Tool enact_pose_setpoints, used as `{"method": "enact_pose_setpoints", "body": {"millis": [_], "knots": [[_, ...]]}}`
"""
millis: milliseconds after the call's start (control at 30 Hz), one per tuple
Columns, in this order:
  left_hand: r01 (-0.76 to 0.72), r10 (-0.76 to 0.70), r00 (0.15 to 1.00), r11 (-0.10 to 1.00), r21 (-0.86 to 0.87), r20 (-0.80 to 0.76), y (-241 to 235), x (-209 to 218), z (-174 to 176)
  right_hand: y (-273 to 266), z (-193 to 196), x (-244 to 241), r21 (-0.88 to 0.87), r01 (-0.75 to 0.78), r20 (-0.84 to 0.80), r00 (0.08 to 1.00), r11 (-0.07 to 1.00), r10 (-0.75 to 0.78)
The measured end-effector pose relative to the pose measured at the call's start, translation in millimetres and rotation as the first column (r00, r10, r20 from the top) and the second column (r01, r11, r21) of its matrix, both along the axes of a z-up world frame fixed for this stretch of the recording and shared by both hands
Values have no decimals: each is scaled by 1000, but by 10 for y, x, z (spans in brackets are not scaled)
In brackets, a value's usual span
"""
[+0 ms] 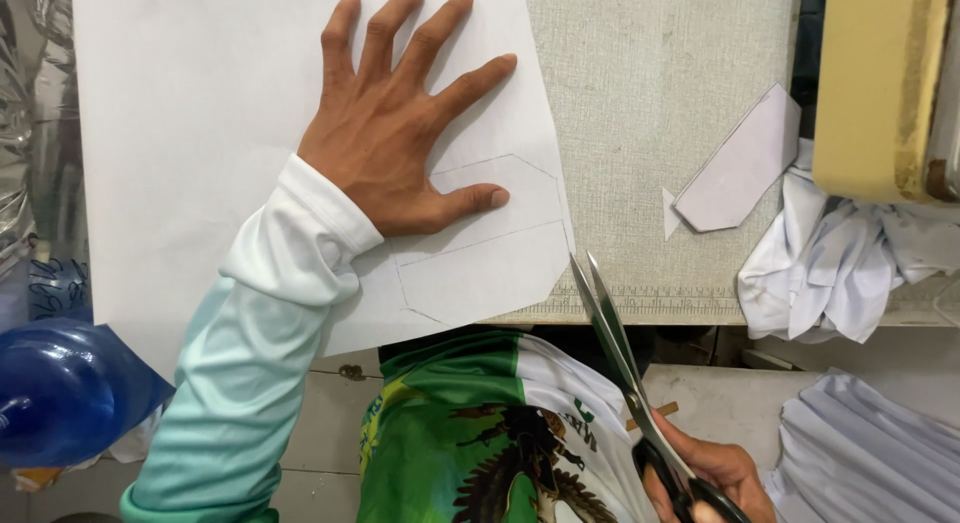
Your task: The person uses scissors to carefully cut out pattern pieces from a large white sheet of material on a workbench.
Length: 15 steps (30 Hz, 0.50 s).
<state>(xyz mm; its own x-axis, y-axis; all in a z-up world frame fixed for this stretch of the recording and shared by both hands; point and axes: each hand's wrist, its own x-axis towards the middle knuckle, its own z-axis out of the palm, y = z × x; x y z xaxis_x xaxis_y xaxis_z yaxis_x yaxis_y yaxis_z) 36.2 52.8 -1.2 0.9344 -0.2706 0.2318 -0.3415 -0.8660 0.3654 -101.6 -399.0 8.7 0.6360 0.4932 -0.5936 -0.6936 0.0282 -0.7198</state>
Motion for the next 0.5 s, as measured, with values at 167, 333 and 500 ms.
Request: {"method": "enact_pose_setpoints", "body": {"millis": [167, 333, 500], "knots": [[2, -2, 1000, 1000, -2, -9, 3, 14, 2, -207, -90, -88, 107, -2, 16, 1000, 994, 1], [-9, 9, 1000, 1000, 20, 5, 4, 17, 18, 6, -32, 10, 127, 32, -135, 991, 991, -14], [7, -7, 1000, 1000, 11, 12, 14, 15, 4, -118, -228, -22, 262, 0, -90, 996, 965, 25]]}}
